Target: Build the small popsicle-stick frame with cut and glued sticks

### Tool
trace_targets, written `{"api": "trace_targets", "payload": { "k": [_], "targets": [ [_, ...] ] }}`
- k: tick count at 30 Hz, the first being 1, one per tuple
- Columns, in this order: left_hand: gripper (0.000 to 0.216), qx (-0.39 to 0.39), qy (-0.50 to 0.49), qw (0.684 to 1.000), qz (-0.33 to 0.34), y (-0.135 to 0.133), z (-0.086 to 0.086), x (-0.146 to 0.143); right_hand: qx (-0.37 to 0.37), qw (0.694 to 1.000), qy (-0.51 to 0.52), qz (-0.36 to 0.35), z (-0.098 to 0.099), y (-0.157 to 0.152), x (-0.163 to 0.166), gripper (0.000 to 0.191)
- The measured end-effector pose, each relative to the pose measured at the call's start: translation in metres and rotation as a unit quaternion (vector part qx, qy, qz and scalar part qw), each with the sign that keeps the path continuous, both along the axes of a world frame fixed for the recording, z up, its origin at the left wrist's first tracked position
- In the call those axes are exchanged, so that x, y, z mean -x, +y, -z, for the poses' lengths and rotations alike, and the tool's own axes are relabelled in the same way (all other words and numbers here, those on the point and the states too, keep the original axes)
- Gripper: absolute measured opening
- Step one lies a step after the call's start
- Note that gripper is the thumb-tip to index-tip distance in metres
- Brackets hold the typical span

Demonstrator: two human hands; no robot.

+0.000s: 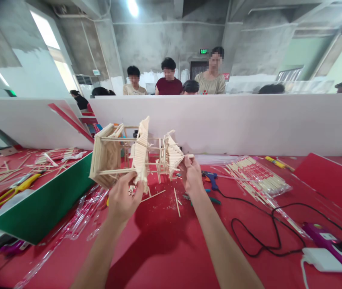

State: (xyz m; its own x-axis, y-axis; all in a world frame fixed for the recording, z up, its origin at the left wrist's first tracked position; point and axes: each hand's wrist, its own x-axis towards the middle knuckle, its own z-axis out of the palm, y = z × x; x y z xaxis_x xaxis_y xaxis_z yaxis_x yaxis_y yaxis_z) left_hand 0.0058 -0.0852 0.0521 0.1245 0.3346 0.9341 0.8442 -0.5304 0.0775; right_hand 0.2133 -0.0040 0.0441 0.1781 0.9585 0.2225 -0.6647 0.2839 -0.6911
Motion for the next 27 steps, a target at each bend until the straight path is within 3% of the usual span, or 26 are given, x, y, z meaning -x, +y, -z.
{"api": "trace_targets", "payload": {
  "k": [10,15,22,27],
  "targets": [
    [0.029,0.06,-0.115,0.991,-0.015,0.008,-0.002,0.019,0.007,0.999,-0.013,-0.036,-0.016,-0.007,0.016,0.033],
    [0.035,0.124,-0.215,0.969,-0.007,0.014,-0.005,0.029,-0.023,0.997,-0.065,-0.032,-0.031,0.0,0.029,0.028],
    [0.036,0.142,-0.393,0.905,0.08,0.042,-0.011,0.053,-0.123,0.956,-0.262,-0.043,-0.06,0.032,0.053,0.028],
    [0.035,0.144,-0.531,0.828,0.113,0.07,0.003,0.07,-0.193,0.916,-0.339,-0.095,-0.076,0.064,0.073,0.034]
  ]
}}
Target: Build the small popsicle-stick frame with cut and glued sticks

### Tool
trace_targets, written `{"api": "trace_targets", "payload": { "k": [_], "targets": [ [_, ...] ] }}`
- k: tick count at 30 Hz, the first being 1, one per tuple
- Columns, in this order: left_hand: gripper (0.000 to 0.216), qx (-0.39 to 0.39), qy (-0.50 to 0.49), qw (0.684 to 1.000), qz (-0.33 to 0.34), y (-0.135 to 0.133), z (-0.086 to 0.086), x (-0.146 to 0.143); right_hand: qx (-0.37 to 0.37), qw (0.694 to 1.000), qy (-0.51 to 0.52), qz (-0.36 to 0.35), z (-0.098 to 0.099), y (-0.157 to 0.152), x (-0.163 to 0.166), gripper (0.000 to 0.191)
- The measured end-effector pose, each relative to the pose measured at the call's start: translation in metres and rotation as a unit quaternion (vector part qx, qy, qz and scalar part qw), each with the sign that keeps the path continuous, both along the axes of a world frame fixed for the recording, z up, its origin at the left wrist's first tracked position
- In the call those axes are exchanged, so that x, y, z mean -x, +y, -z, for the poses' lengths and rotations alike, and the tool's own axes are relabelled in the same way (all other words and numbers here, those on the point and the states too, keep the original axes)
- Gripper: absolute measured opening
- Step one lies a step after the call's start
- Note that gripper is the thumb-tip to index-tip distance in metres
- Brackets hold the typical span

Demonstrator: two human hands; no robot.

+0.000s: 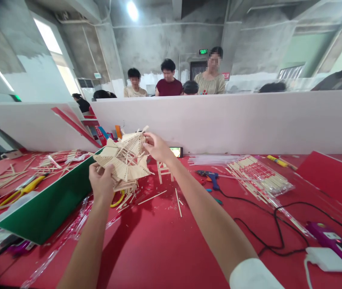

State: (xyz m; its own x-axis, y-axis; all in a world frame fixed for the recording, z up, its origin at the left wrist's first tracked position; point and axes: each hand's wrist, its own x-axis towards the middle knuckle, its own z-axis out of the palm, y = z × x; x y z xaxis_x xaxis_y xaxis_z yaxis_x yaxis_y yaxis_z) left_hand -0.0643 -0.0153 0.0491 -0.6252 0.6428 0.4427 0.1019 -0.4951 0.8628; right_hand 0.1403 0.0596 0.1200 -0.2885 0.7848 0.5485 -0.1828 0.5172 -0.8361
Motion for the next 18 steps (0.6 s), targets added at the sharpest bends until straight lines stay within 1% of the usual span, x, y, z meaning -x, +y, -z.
{"api": "trace_targets", "payload": {
  "k": [2,5,8,10,14,18],
  "targets": [
    [0.037,0.004,-0.058,0.998,0.012,0.009,0.008,0.004,-0.019,1.0,-0.024,0.006,-0.002,0.006,0.006,0.032],
    [0.037,0.007,-0.122,0.992,0.025,0.018,0.018,0.007,-0.047,0.997,-0.029,0.056,0.004,0.002,0.009,0.029],
    [0.038,0.004,-0.172,0.985,0.022,0.023,0.025,0.011,-0.07,0.992,-0.021,0.103,0.023,-0.015,0.011,0.027],
    [0.038,-0.004,-0.198,0.98,0.011,0.027,0.029,0.016,-0.065,0.99,-0.032,0.124,0.04,-0.028,0.013,0.027],
    [0.033,-0.016,-0.245,0.969,-0.006,0.037,0.039,0.026,-0.024,0.992,-0.098,0.082,0.073,-0.048,0.026,0.03],
    [0.028,0.001,-0.273,0.962,-0.015,0.041,0.049,0.034,-0.005,0.988,-0.153,0.036,0.094,-0.056,0.04,0.039]
  ]
}}
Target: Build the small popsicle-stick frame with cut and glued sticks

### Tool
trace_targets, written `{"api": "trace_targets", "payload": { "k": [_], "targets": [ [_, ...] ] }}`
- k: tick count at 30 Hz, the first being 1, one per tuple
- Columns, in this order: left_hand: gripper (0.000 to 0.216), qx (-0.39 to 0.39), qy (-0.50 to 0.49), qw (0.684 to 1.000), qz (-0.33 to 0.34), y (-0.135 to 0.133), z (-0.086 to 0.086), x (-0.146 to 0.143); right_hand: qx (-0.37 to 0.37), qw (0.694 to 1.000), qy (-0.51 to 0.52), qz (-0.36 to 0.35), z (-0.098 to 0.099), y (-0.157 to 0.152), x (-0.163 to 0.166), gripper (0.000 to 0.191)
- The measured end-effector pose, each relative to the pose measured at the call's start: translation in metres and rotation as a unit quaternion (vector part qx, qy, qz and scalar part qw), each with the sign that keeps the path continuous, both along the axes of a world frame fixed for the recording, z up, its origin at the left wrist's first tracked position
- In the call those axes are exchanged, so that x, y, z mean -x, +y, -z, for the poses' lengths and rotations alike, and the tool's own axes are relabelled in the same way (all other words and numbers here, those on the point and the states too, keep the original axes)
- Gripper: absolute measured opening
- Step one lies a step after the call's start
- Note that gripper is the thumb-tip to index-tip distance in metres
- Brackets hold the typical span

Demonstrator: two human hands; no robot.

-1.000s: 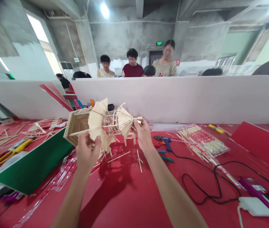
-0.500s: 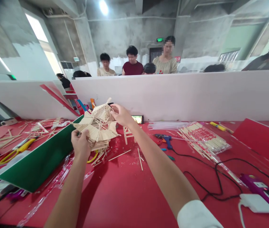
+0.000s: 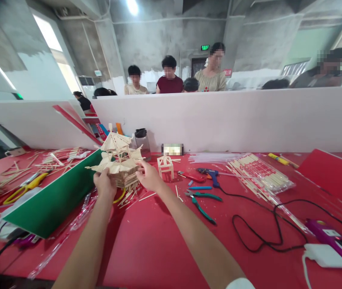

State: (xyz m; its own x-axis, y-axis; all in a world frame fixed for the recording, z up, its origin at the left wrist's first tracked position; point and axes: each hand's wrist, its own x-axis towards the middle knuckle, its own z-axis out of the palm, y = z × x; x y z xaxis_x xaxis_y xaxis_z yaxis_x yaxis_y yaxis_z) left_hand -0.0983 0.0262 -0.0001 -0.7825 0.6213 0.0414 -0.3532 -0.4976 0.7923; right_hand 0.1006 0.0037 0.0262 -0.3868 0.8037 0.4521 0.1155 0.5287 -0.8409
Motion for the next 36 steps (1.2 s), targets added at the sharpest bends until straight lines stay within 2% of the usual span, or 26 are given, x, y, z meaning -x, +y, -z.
{"api": "trace_targets", "payload": {
  "k": [8,14,16,19,22,25,27,30,32,33,35,36],
  "targets": [
    [0.026,0.029,0.011,0.999,0.015,-0.013,0.009,-0.004,0.026,0.998,-0.065,-0.01,0.02,0.005,0.015,0.052],
    [0.028,0.079,0.04,0.994,-0.068,-0.026,0.015,-0.016,0.029,0.997,-0.066,-0.016,0.02,0.006,0.015,0.051],
    [0.028,0.083,0.074,0.99,-0.091,-0.034,0.017,-0.017,0.024,0.997,-0.066,-0.043,0.014,-0.001,0.002,0.044],
    [0.028,0.053,0.167,0.972,-0.154,-0.05,0.014,-0.021,0.03,0.987,-0.101,-0.122,0.002,-0.018,-0.032,0.028],
    [0.027,0.01,0.268,0.945,-0.187,-0.07,0.006,-0.034,0.059,0.981,-0.121,-0.139,-0.005,-0.033,-0.075,0.022],
    [0.028,-0.035,0.346,0.928,-0.13,-0.086,-0.003,-0.054,0.075,0.987,-0.111,-0.085,0.0,-0.039,-0.11,0.023],
    [0.023,-0.049,0.408,0.908,-0.08,-0.087,-0.008,-0.067,0.073,0.992,-0.1,-0.033,0.009,-0.037,-0.126,0.021],
    [0.014,-0.013,0.532,0.843,0.078,-0.074,-0.018,-0.084,0.039,0.99,-0.12,0.07,0.023,-0.033,-0.144,0.018],
    [0.011,0.017,0.603,0.774,0.192,-0.061,-0.023,-0.093,0.026,0.979,-0.156,0.13,0.031,-0.031,-0.154,0.017],
    [0.011,0.032,0.64,0.73,0.239,-0.054,-0.025,-0.098,0.025,0.972,-0.177,0.154,0.034,-0.031,-0.158,0.017],
    [0.012,0.058,0.713,0.611,0.338,-0.045,-0.026,-0.107,0.028,0.955,-0.223,0.192,0.037,-0.032,-0.165,0.016],
    [0.013,0.069,0.742,0.556,0.367,-0.041,-0.024,-0.112,0.03,0.947,-0.245,0.206,0.037,-0.033,-0.167,0.015]
  ]
}}
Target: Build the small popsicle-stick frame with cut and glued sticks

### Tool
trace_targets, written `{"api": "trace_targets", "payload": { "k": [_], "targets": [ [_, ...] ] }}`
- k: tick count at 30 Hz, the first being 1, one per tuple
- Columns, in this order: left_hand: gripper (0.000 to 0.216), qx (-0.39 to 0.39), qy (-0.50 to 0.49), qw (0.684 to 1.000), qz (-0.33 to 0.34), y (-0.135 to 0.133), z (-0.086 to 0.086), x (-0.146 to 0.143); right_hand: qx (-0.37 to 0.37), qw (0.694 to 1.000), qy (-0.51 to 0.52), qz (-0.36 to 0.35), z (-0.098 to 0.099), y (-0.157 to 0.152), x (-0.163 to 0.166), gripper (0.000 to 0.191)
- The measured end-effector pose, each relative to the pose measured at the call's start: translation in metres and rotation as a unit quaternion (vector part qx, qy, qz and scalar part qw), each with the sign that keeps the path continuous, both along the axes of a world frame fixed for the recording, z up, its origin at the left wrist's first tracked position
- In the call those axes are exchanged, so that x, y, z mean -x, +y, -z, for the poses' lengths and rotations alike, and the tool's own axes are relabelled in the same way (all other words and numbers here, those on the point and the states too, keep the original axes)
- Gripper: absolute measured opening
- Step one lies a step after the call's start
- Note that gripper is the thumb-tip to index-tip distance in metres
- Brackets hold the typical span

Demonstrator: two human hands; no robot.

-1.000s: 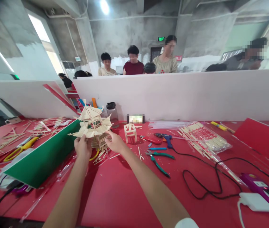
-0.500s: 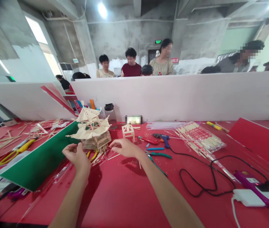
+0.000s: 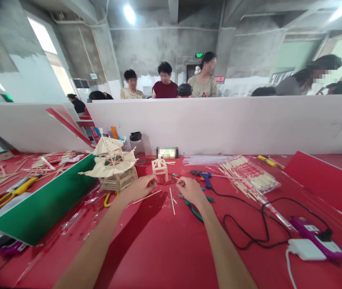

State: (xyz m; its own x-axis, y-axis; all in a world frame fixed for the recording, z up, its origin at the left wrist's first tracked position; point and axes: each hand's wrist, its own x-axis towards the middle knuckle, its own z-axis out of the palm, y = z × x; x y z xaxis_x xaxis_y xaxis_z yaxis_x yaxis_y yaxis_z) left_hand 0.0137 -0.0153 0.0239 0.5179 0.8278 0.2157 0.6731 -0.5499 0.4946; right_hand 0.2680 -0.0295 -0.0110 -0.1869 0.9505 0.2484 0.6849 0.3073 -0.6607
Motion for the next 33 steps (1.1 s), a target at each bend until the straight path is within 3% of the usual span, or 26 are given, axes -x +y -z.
{"api": "trace_targets", "payload": {
  "k": [3,6,9,16,21,25,29,33],
  "targets": [
    [0.015,0.004,0.109,0.994,-0.011,0.004,0.012,-0.012,0.004,0.998,-0.053,0.019,-0.002,-0.005,0.0,0.014],
    [0.015,-0.019,0.141,0.988,-0.066,0.003,0.026,-0.014,0.003,0.995,-0.097,0.015,-0.008,-0.011,0.004,0.013],
    [0.018,-0.048,0.141,0.988,-0.038,0.001,0.034,-0.009,0.012,0.99,-0.14,0.008,-0.013,-0.019,0.009,0.011],
    [0.02,-0.065,0.137,0.988,-0.023,-0.001,0.029,-0.008,0.051,0.943,-0.328,0.019,-0.011,-0.032,0.032,0.012],
    [0.022,-0.057,0.128,0.99,-0.005,-0.003,0.029,-0.011,0.061,0.932,-0.356,0.035,-0.005,-0.033,0.041,0.019],
    [0.023,-0.041,0.06,0.997,-0.002,-0.004,0.027,-0.011,0.061,0.945,-0.319,0.034,-0.007,-0.028,0.035,0.018],
    [0.025,0.024,-0.119,0.992,0.032,-0.005,0.026,-0.02,0.025,0.991,-0.132,0.018,-0.011,-0.023,0.033,0.017],
    [0.028,0.099,-0.268,0.957,0.04,-0.003,0.031,-0.033,-0.001,1.0,0.02,-0.01,-0.01,-0.019,0.042,0.019]
  ]
}}
